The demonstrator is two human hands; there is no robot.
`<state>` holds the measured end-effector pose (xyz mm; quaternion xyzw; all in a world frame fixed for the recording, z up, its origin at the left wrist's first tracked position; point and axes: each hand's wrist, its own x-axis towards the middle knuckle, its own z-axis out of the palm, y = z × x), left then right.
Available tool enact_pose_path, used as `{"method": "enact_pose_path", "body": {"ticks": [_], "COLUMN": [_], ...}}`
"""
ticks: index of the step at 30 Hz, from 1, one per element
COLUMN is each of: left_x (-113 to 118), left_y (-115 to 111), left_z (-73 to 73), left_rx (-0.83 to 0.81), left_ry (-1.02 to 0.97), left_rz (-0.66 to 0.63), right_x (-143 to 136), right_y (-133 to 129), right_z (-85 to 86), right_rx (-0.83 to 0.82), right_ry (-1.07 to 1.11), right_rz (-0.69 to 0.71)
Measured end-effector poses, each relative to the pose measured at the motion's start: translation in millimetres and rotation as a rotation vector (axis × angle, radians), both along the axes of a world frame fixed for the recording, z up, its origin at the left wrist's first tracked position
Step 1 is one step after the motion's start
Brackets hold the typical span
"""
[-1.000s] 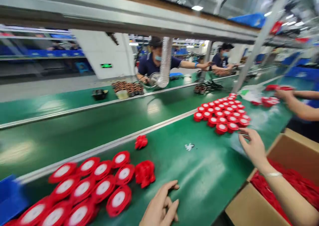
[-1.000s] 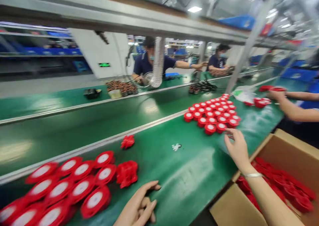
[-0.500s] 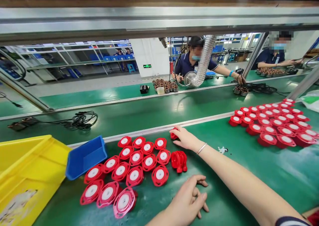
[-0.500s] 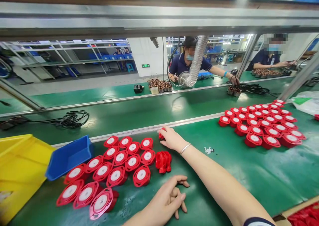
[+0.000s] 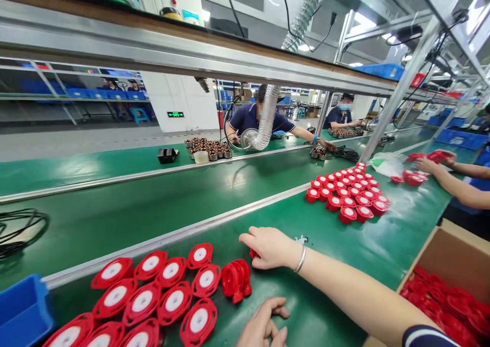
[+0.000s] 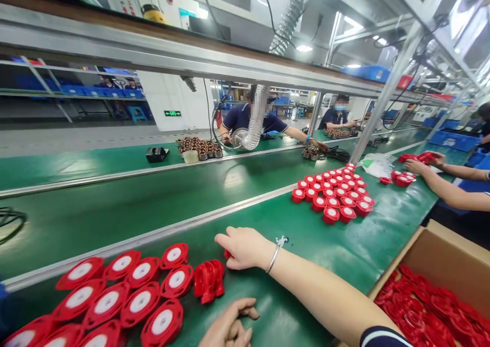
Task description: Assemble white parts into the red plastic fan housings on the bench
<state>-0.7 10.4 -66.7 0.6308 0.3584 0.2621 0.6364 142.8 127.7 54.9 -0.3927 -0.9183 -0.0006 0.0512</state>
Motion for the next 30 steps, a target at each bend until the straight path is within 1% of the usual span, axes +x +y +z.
{"method": "enact_pose_path", "body": {"ticks": [2,5,8,10,13,15,17,18,20,21,23,26,28,29,30], "left_x": [0,0,0,0,0,0,0,0,-1,-1,-1,2,4,5,5], "left_y": [-6,-12,-14,-14,-15,-15,-14,-13,-12,-11,-9,-8,-7,-7,-7], "left_z": [16.9,39.3,51.3,54.0,53.6,52.7,52.8,53.4,56.0,57.7,61.4,66.9,70.5,72.2,73.9], "left_rx": [0.001,0.023,0.037,0.041,0.019,-0.030,-0.087,-0.121,-0.215,-0.267,-0.344,-0.368,-0.378,-0.388,-0.398], "left_ry": [0.001,0.035,0.065,0.067,0.041,-0.025,-0.161,-0.244,-0.383,-0.422,-0.433,-0.380,-0.327,-0.301,-0.282], "left_rz": [-0.036,-0.022,-0.002,-0.001,0.005,0.045,0.095,0.109,0.116,0.118,0.142,0.204,0.245,0.255,0.257], "right_x": [-2,-2,0,2,9,17,24,27,29,29,27,29,41,50,61], "right_y": [-4,-7,-8,-8,-13,-22,-38,-49,-73,-85,-105,-118,-115,-111,-105], "right_z": [3.9,5.4,2.8,1.4,3.8,6.9,7.7,6.5,1.2,-2.3,-8.7,-14.3,-18.5,-22.0,-26.6], "right_rx": [-0.026,-0.079,-0.109,-0.120,-0.125,-0.145,-0.251,-0.325,-0.447,-0.475,-0.488,-0.484,-0.441,-0.382,-0.302], "right_ry": [-0.047,-0.047,-0.029,-0.026,-0.008,0.073,0.285,0.413,0.625,0.673,0.703,0.715,0.784,0.827,0.862], "right_rz": [0.013,0.011,-0.011,-0.025,-0.058,-0.105,-0.115,-0.090,0.004,0.049,0.086,0.082,0.018,-0.072,-0.202]}}
